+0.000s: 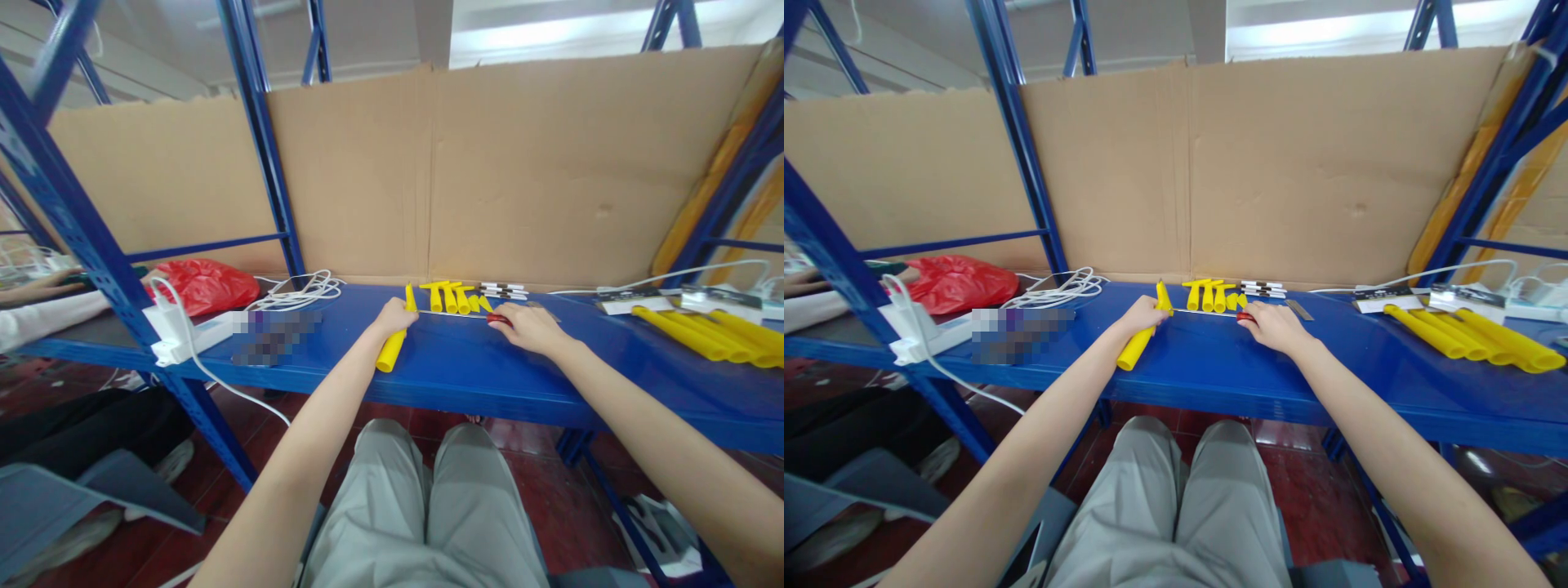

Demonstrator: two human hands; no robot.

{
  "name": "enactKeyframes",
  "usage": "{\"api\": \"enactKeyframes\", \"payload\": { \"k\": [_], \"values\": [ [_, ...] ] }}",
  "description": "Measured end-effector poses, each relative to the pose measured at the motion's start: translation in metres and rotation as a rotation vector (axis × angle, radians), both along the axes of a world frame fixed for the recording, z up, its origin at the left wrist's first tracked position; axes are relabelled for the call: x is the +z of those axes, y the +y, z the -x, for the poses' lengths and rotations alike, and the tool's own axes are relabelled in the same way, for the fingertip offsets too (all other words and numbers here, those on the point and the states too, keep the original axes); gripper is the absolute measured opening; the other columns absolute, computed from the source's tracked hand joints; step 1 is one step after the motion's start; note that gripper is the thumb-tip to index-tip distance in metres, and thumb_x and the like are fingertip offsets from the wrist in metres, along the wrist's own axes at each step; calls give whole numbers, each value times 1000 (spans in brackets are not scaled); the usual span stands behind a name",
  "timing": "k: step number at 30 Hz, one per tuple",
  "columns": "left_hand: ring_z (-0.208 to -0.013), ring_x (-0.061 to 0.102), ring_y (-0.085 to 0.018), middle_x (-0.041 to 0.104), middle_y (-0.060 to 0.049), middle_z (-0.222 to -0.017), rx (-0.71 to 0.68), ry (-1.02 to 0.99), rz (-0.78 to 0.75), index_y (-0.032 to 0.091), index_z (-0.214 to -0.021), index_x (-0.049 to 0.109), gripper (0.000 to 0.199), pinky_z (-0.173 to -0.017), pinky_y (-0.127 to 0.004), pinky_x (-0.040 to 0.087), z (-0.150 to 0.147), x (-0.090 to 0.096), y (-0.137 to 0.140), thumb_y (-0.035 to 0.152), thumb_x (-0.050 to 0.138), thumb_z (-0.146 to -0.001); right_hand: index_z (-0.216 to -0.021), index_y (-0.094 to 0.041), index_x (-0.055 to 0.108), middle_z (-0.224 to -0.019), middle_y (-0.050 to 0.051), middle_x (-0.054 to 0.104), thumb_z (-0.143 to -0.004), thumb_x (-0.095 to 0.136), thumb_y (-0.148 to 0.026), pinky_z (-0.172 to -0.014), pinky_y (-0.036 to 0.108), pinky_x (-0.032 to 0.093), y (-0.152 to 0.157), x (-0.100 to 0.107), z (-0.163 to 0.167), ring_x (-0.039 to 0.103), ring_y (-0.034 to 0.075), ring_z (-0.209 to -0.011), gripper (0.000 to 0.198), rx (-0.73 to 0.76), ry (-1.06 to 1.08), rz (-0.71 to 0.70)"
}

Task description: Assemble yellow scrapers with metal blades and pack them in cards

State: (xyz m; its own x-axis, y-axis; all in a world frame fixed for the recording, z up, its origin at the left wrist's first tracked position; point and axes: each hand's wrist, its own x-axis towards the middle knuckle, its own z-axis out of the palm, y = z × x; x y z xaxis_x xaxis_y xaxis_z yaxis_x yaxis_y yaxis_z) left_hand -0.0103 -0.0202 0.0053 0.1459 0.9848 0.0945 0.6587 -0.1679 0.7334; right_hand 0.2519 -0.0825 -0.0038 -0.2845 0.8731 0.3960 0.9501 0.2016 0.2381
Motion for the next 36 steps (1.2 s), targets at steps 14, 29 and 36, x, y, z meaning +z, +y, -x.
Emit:
{"api": "enactKeyframes", "payload": {
  "k": [14, 29, 36],
  "values": [
    [-41, 53, -14, 51, 1, -44, -5, -12, -5, 12, -64, 61, 12, -48, -22, 40, 1, -1, 1, 7, 57, -74, -105, -18, 63, -106, 12, 71, -94, 41, -34, -74, 32, 46, 0, -1, 0, 66, 24, -91, 30, 21, 25, 2],
    [-41, 53, -13, 54, -1, -48, -16, 2, -19, 10, -65, 61, 11, -46, -23, 41, 1, -3, 4, 7, 54, -74, -100, -18, 61, -94, 11, 72, -94, 41, -31, -66, 31, 43, 0, 0, 3, 67, 25, -85, 24, 1, 46, 81],
    [-41, 53, -14, 57, -3, -51, -9, 19, -18, 10, -66, 61, 11, -46, -23, 40, 2, -4, 4, 8, 56, -75, -99, -19, 57, -89, 9, 71, -90, 52, -35, -61, 28, 42, 7, -7, -2, 67, 22, -78, 19, 76, 101, 66]
  ]
}}
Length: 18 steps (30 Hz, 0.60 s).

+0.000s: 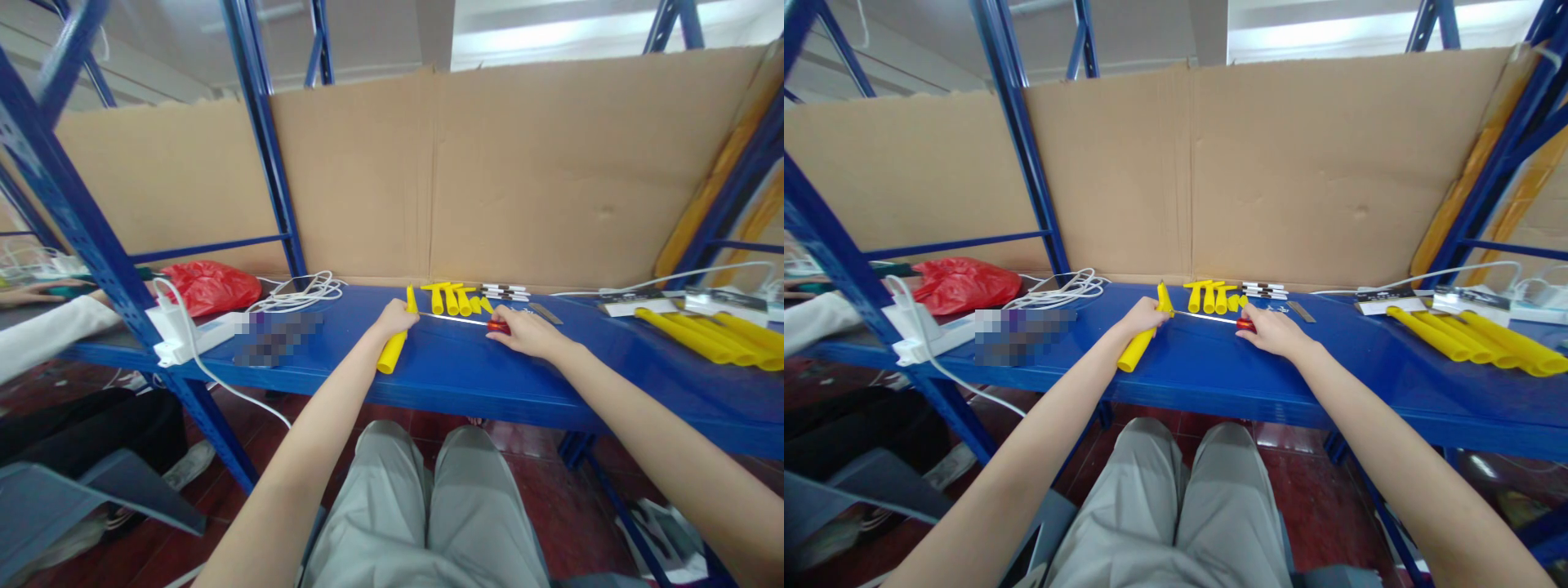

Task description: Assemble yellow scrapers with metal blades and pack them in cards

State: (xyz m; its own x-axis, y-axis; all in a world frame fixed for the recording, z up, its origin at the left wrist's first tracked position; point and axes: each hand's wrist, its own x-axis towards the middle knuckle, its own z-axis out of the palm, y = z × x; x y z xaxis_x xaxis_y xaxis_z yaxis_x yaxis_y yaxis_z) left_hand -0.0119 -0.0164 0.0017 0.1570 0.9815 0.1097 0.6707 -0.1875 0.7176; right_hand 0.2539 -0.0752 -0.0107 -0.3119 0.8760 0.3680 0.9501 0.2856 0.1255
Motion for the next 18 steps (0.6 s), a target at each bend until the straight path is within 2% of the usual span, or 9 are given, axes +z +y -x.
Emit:
{"api": "enactKeyframes", "payload": {
  "k": [4, 11, 18],
  "values": [
    [-44, 55, -14, 60, -3, -55, 4, 16, -6, 9, -68, 63, 9, -48, -23, 41, 0, -1, 2, 9, 56, -75, -95, -20, 56, -83, 8, 71, -91, 51, -32, -58, 28, 40, 1, -1, -1, 66, 22, -72, 15, -16, -35, -47],
    [-42, 52, -12, 55, -1, -51, -1, -6, 7, 10, -67, 61, 11, -47, -22, 40, 1, 0, 1, 8, 56, -76, -95, -20, 61, -97, 11, 72, -95, 40, -33, -65, 30, 44, -4, 2, 3, 67, 24, -85, 25, 5, -43, -38],
    [-44, 53, -13, 55, -1, -49, 5, 5, -4, 10, -66, 62, 11, -49, -22, 40, 0, 2, -2, 8, 57, -76, -94, -21, 54, -80, 6, 70, -88, 53, -35, -57, 27, 40, 1, -1, -1, 64, 21, -69, 15, 26, 8, -23]
  ]
}}
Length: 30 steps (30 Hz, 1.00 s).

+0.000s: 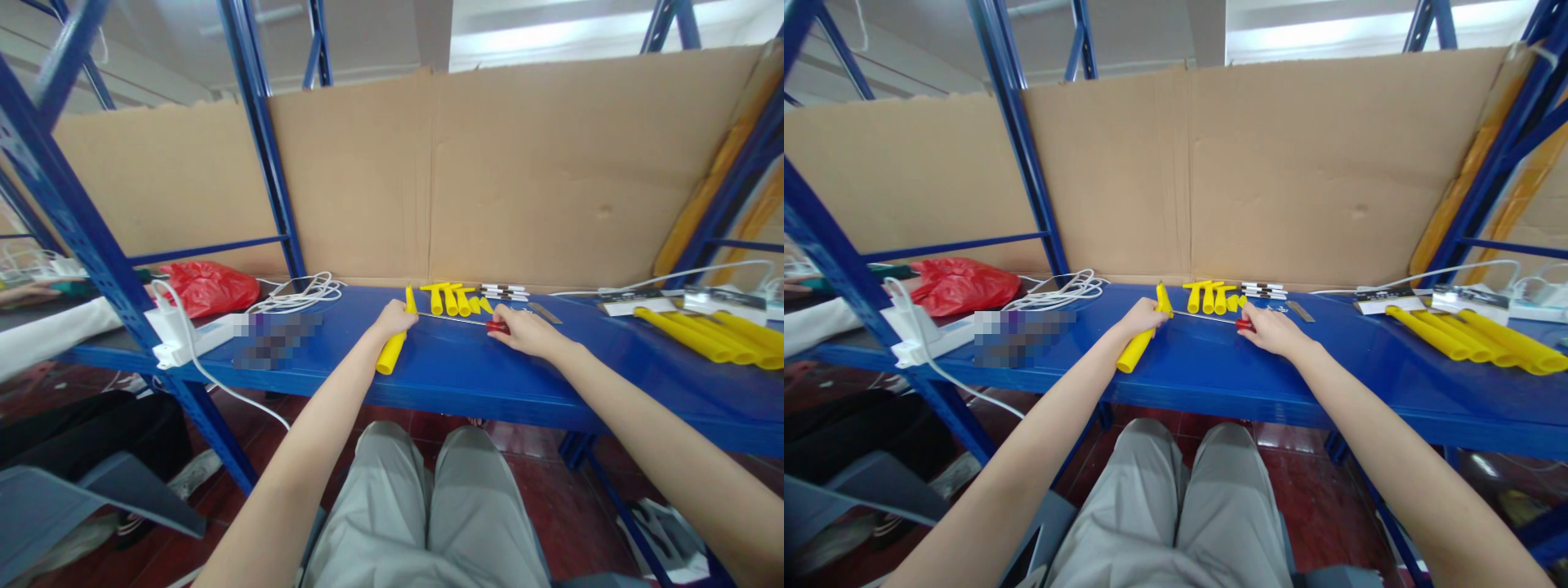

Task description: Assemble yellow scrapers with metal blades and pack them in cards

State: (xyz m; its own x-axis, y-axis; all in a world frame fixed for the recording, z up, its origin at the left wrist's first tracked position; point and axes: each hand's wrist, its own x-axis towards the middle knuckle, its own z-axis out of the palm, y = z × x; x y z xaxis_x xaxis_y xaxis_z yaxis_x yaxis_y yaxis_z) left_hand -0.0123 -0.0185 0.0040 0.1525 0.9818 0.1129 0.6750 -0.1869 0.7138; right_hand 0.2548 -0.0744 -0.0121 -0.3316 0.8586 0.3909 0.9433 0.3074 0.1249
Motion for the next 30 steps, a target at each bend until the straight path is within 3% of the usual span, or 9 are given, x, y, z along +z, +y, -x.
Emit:
{"api": "enactKeyframes", "payload": {
  "k": [4, 9, 18, 26, 30],
  "values": [
    [-40, 50, -11, 51, 1, -46, -7, -6, 4, 10, -65, 61, 12, -46, -21, 38, 0, -1, 1, 8, 57, -76, -92, -21, 56, -81, 8, 70, -91, 47, -34, -59, 28, 40, 0, 1, 1, 65, 22, -72, 16, -22, -48, -10],
    [-39, 51, -12, 51, 1, -46, -15, -19, 6, 10, -66, 61, 11, -45, -22, 39, 0, -2, 3, 7, 55, -75, -93, -19, 62, -98, 12, 72, -95, 40, -31, -71, 31, 44, -4, 5, 7, 67, 25, -90, 25, -44, -43, 100],
    [-42, 52, -14, 50, 1, -43, -5, -20, 18, 12, -62, 60, 14, -48, -23, 40, -1, 0, 0, 8, 56, -75, -95, -19, 56, -83, 8, 70, -89, 53, -31, -59, 27, 41, -1, 1, 3, 65, 21, -71, 14, -45, 35, 75],
    [-38, 50, -12, 47, 3, -41, -9, -48, 22, 14, -59, 56, 16, -45, -21, 38, -1, -1, 0, 6, 57, -73, -97, -19, 61, -105, 11, 71, -93, 44, -31, -75, 31, 46, -2, 2, 3, 66, 24, -92, 21, -7, 1, 49],
    [-37, 49, -11, 47, 2, -41, -14, -51, 25, 14, -58, 54, 18, -43, -20, 36, -1, 0, -1, 5, 57, -73, -97, -19, 59, -98, 11, 71, -90, 50, -31, -72, 31, 46, 1, 0, 1, 66, 24, -87, 17, 22, 53, 71]
  ]
}}
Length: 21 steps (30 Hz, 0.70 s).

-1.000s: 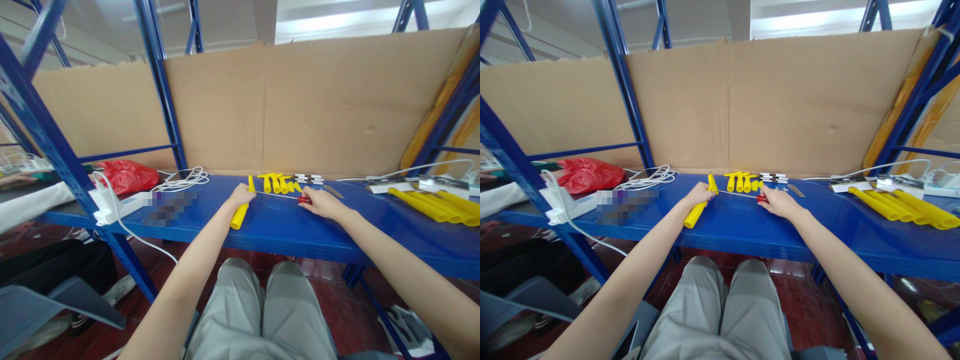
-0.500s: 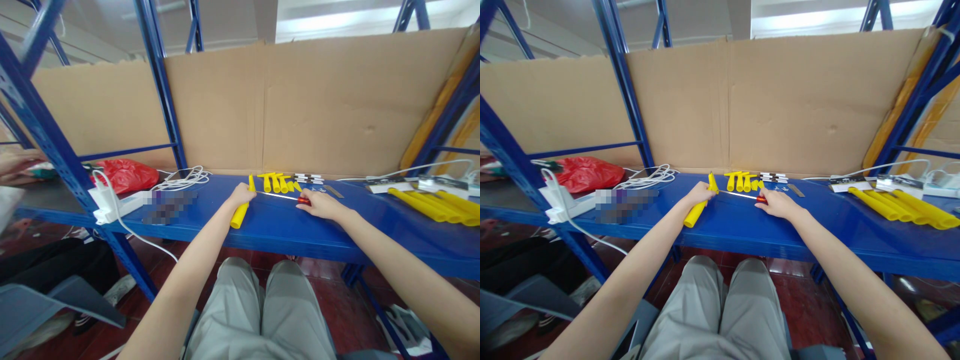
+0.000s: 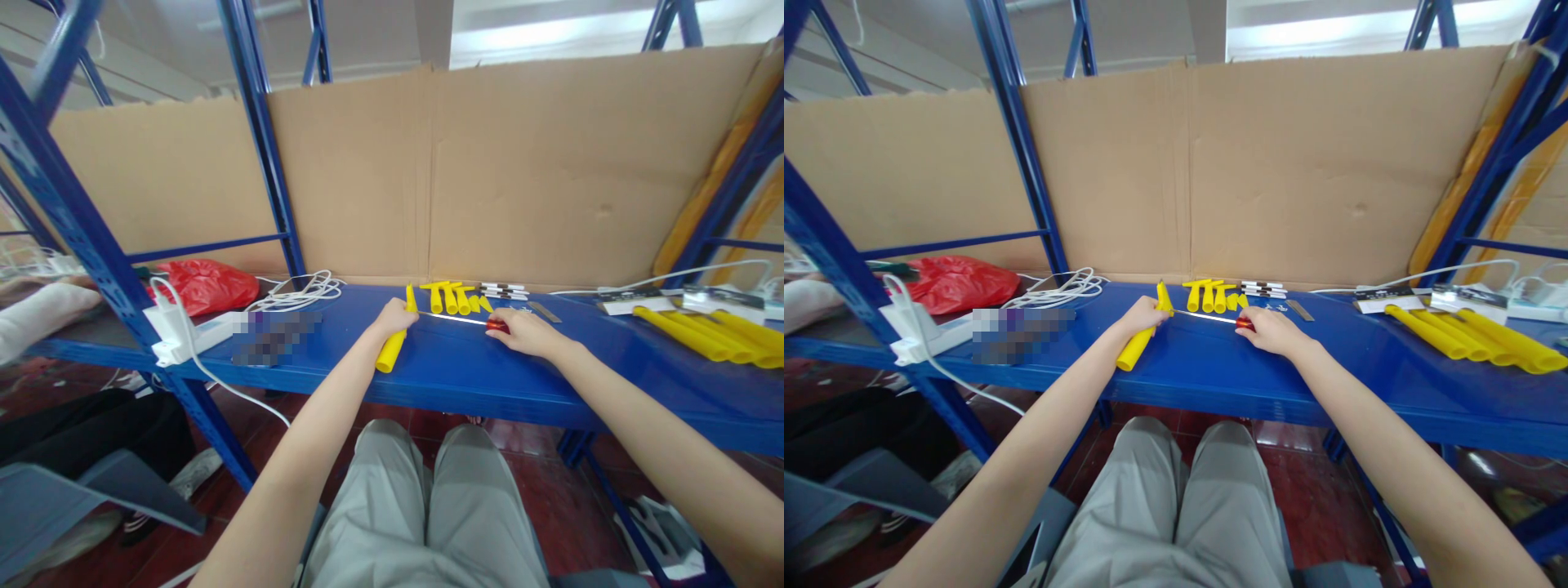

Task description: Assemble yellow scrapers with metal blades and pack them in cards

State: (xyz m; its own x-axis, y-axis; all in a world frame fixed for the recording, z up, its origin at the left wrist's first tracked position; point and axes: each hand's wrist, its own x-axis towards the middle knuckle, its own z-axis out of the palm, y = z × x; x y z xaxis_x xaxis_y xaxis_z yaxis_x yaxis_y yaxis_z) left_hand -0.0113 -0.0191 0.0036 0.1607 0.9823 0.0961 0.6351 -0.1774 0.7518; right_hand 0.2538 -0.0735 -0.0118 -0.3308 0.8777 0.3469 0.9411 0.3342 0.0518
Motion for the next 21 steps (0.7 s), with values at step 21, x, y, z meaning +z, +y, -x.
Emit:
{"api": "enactKeyframes", "payload": {
  "k": [21],
  "values": [
    [-40, 49, -11, 50, 2, -45, -4, 49, -27, 13, -59, 56, 15, -45, -20, 38, 0, 1, 1, 7, 57, -73, -94, -21, 57, -81, 7, 71, -90, 49, -32, -61, 28, 42, 2, -3, -2, 66, 21, -73, 14, -39, -55, -52]
  ]
}}
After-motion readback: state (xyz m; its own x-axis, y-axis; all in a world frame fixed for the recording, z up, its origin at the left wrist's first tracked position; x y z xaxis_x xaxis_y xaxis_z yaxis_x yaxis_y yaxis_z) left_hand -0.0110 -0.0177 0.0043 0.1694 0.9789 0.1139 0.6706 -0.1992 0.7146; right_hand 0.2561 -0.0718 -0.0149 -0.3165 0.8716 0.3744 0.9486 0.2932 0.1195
